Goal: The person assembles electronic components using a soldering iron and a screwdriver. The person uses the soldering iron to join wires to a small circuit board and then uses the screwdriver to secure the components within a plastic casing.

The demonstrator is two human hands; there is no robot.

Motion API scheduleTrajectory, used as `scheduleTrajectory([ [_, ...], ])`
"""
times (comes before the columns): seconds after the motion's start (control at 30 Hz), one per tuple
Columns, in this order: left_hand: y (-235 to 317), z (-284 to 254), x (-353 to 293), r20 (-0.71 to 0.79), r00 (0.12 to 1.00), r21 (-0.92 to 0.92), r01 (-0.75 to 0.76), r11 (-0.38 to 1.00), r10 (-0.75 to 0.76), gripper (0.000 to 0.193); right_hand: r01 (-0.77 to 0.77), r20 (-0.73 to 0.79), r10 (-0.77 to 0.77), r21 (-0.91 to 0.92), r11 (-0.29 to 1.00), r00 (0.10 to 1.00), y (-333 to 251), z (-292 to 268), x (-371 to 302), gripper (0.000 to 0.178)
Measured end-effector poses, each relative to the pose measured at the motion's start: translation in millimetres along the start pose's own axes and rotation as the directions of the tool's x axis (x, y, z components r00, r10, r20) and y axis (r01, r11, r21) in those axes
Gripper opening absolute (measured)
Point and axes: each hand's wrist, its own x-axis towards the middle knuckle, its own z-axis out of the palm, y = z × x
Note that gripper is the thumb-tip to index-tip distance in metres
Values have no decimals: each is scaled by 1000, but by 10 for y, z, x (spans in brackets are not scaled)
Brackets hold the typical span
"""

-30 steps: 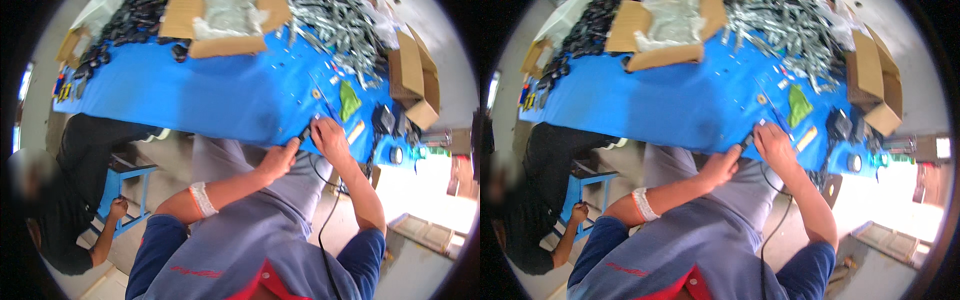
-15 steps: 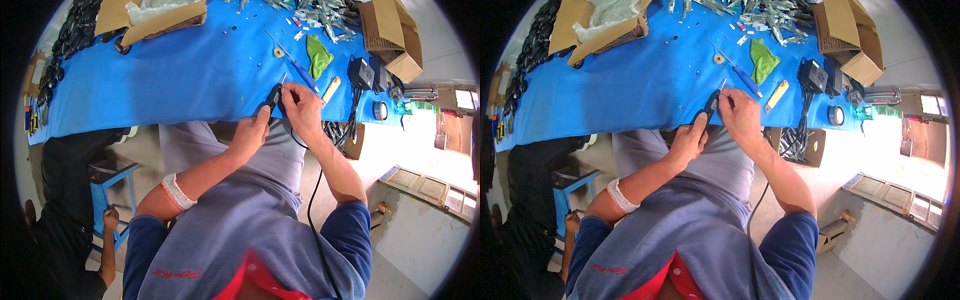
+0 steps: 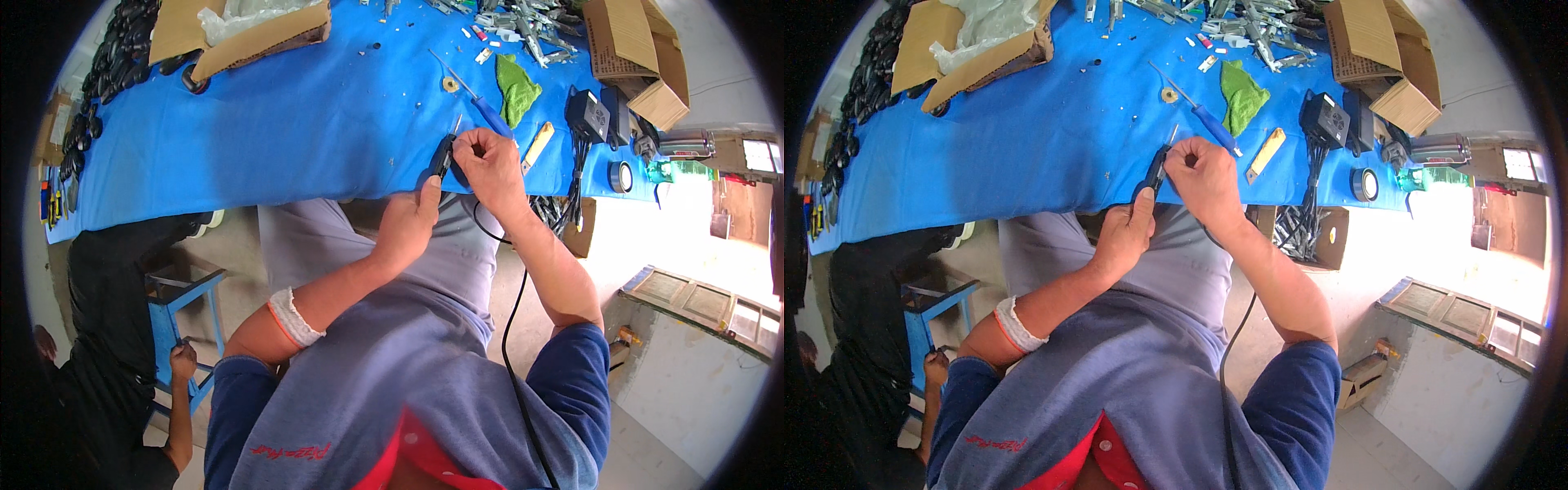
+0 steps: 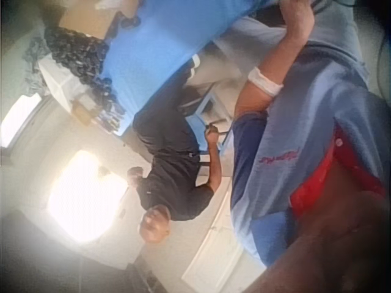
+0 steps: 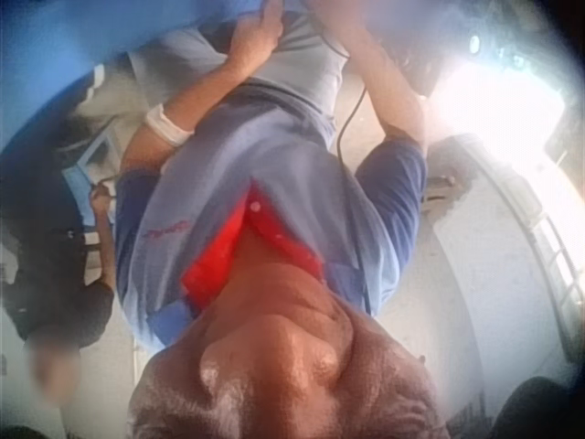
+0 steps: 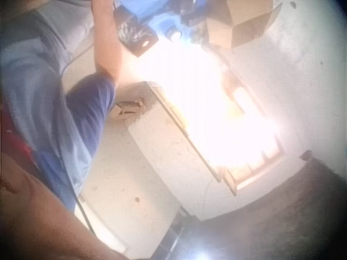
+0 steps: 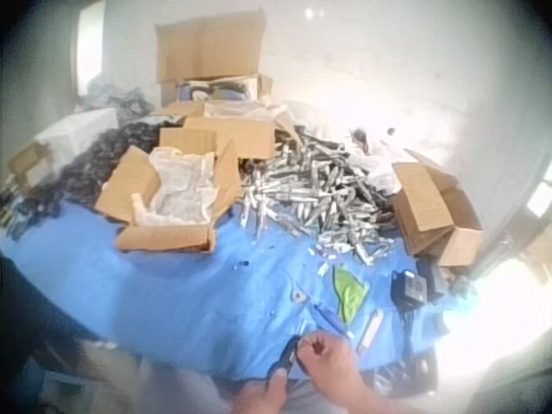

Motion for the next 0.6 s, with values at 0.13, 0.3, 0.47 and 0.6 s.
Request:
scheduleTrajectory([
  [0.13, -42, 16, 5, -8, 1000, 28, -22, 999, 22, 57, 13, 24, -14, 34, 999, 1000, 17, 9, 14, 11],
  [0.3, -41, -38, 15, 37, 999, 91, 32, 995, -36, 63, 255, -5, -258, -117, 960, 966, 50, 6, 7, 6],
  [0.47, 53, -77, 13, 107, 981, -93, 171, 981, -161, 60, 599, 137, -589, -317, 736, 796, 111, -113, 96, 7],
  [0.6, 161, -81, -33, 100, 960, -155, 276, 949, -263, 56, 780, 290, -735, -364, 508, 614, 107, -207, 164, 11],
])
